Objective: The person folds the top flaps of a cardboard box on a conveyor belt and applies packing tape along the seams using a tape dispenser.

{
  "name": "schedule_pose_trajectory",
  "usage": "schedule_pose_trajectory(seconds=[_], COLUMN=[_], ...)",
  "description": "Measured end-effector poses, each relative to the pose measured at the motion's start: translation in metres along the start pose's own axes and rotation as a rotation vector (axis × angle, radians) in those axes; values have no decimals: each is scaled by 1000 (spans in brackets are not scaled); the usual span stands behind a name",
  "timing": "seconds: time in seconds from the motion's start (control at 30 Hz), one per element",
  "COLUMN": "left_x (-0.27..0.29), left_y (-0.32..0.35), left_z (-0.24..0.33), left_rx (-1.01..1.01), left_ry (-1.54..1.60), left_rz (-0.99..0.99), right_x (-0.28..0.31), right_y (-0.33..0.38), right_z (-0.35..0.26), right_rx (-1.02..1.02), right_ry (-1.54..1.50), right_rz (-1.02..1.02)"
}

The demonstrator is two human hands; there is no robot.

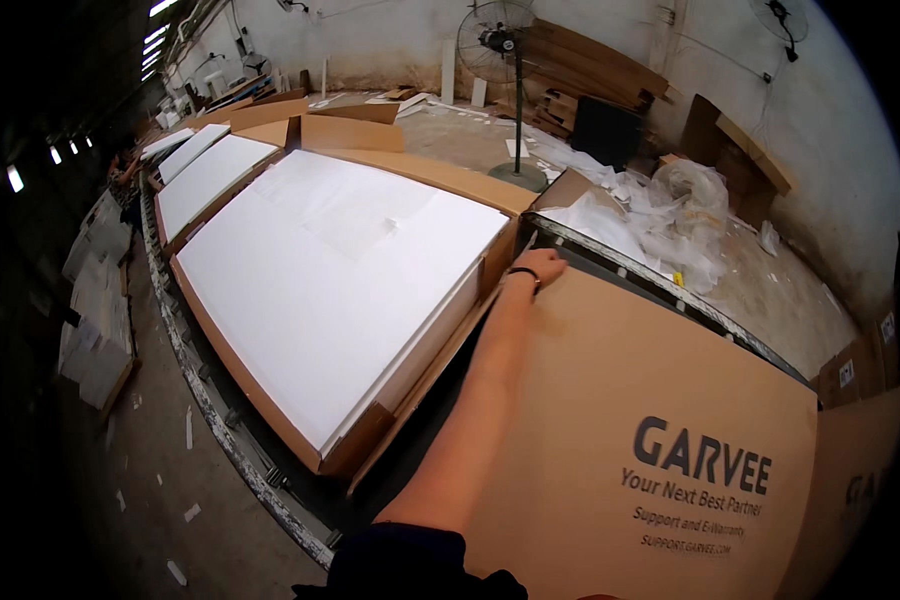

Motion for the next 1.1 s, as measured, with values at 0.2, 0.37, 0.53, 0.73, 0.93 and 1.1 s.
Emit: schedule_pose_trajectory(seconds=[0.2, 0.37, 0.53, 0.73, 0.93, 1.1], left_x=[42, 74, 50, 42, -25, -13], left_y=[90, 157, 137, 144, 127, 128], left_z=[-15, -26, 12, 10, 96, 63], left_rx=[63, 110, 54, -74, -156, -27], left_ry=[-352, -491, -566, -847, -539, -574], left_rz=[-38, -130, -56, -247, -51, 42], right_x=[78, 140, 219, 181, 169, 177], right_y=[-19, -44, -77, -35, -17, -6], right_z=[10, 42, 82, 67, 58, 73], right_rx=[-12, -37, 102, -69, -207, -317], right_ry=[-63, -132, -187, -399, -560, -659], right_rz=[17, 25, 204, 220, 131, 256])
Point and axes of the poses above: each hand's wrist, its own y-axis away from the middle knuckle, its own x-axis out of the back of the hand, z = x × y, the point moved 7 cm from there along -y, towards the middle knuckle, and after that the axes turned 13 degrees about -x, right-handed, at the moved point
